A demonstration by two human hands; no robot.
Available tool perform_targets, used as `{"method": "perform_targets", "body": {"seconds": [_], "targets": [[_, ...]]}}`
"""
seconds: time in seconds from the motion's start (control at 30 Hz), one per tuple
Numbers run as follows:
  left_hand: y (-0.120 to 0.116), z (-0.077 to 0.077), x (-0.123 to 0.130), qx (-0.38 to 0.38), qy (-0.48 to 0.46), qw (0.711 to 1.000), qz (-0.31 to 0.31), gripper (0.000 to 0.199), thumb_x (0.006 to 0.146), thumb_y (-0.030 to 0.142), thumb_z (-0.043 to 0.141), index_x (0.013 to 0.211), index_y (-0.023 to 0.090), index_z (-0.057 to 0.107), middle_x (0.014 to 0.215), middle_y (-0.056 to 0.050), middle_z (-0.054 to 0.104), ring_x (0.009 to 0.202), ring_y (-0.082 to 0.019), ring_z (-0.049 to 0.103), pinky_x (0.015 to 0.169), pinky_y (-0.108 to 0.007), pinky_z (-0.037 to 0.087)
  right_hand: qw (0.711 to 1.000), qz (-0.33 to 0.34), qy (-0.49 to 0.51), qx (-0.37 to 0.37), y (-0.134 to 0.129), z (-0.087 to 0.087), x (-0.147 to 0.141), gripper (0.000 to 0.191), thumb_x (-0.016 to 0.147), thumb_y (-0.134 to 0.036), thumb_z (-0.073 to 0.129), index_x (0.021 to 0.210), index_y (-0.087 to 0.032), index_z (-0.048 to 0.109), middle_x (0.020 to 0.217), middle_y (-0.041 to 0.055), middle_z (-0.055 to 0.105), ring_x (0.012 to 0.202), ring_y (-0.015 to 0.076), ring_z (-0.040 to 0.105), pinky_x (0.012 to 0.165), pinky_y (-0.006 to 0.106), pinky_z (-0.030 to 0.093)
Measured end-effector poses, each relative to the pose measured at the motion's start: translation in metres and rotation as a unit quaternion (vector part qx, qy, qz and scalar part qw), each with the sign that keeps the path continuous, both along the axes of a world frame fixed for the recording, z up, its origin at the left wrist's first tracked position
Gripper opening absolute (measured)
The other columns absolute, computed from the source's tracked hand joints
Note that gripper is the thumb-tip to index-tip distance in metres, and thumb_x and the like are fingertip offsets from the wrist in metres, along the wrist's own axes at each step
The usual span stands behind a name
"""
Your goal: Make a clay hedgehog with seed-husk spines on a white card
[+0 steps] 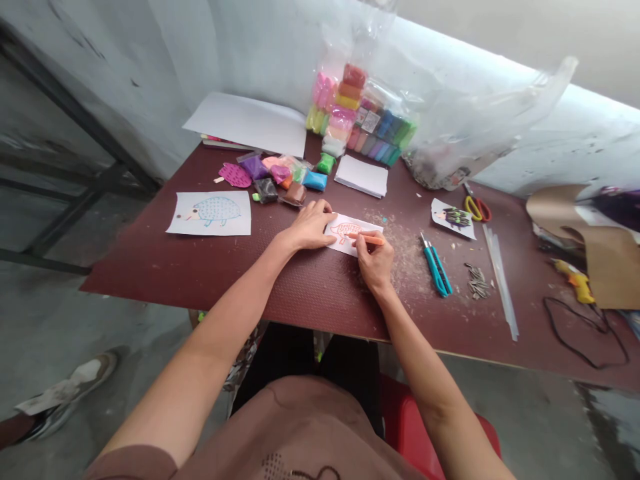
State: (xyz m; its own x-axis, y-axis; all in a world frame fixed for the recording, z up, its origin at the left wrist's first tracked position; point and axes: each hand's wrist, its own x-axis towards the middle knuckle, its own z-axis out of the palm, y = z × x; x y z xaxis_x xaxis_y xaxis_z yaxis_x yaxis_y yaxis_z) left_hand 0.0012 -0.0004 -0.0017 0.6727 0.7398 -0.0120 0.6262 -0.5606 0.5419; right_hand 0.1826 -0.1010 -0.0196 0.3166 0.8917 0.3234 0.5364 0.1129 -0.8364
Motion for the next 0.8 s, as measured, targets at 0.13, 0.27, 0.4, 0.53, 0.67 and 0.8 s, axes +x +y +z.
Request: {"method": "perform_targets", "body": {"seconds": [0.13,0.27,0.4,0.53,0.67,0.8], "targets": [[0.0005,0.0,0.0,-0.001,0.0,1.0,0.0,0.049,0.082,0.041,0.064,0.125,0.019,0.071,0.14,-0.014,0.053,0.129,-0.036,0.05,0.113,-0.049,0.041,1.0,-0.01,0.003,0.012,-0.0001,0.0024,-0.0001,0.027,0.092,-0.035,0.061,0.074,-0.021,0.075,0.088,0.0061,0.077,0.073,0.0175,0.067,0.068,0.033,0.05],[0.0012,-0.0006,0.0,0.0,0.004,1.0,0.0,0.05,0.081,0.041,0.065,0.126,0.02,0.071,0.14,-0.013,0.053,0.129,-0.035,0.05,0.113,-0.049,0.041,1.0,-0.025,-0.005,0.013,0.0012,0.0024,0.0011,0.026,0.092,-0.033,0.061,0.075,-0.02,0.075,0.087,0.0065,0.077,0.07,0.017,0.065,0.066,0.033,0.049],[0.0011,-0.0014,-0.0001,0.005,0.001,1.0,0.0,0.048,0.082,0.041,0.065,0.125,0.02,0.071,0.139,-0.013,0.054,0.128,-0.035,0.05,0.113,-0.049,0.041,1.0,-0.019,-0.014,0.008,0.0021,0.0007,0.0021,0.027,0.094,-0.033,0.061,0.074,-0.021,0.075,0.088,0.0066,0.077,0.072,0.0176,0.067,0.069,0.033,0.05],[0.0008,-0.0007,0.0,0.002,0.005,1.0,0.0,0.051,0.082,0.042,0.064,0.126,0.018,0.071,0.14,-0.014,0.053,0.129,-0.035,0.05,0.114,-0.049,0.041,1.0,-0.021,-0.023,0.0,0.0021,0.0003,0.0026,0.027,0.094,-0.034,0.06,0.077,-0.021,0.076,0.088,0.0064,0.077,0.071,0.0172,0.066,0.069,0.033,0.051],[0.0008,0.0,0.0002,0.001,0.008,1.0,-0.001,0.052,0.081,0.042,0.064,0.127,0.018,0.07,0.14,-0.014,0.053,0.13,-0.035,0.049,0.115,-0.049,0.04,0.999,-0.031,-0.021,0.002,0.0017,0.0008,0.0023,0.025,0.094,-0.033,0.06,0.08,-0.021,0.077,0.088,0.006,0.077,0.07,0.0168,0.066,0.068,0.033,0.051],[0.0007,-0.0004,0.0001,0.001,0.002,1.0,-0.001,0.05,0.081,0.041,0.063,0.125,0.019,0.071,0.138,-0.013,0.053,0.129,-0.036,0.049,0.115,-0.05,0.041,0.999,-0.029,-0.016,0.002,0.0012,0.0019,0.0015,0.026,0.092,-0.033,0.061,0.075,-0.021,0.076,0.087,0.006,0.076,0.07,0.0167,0.066,0.068,0.032,0.05]]}}
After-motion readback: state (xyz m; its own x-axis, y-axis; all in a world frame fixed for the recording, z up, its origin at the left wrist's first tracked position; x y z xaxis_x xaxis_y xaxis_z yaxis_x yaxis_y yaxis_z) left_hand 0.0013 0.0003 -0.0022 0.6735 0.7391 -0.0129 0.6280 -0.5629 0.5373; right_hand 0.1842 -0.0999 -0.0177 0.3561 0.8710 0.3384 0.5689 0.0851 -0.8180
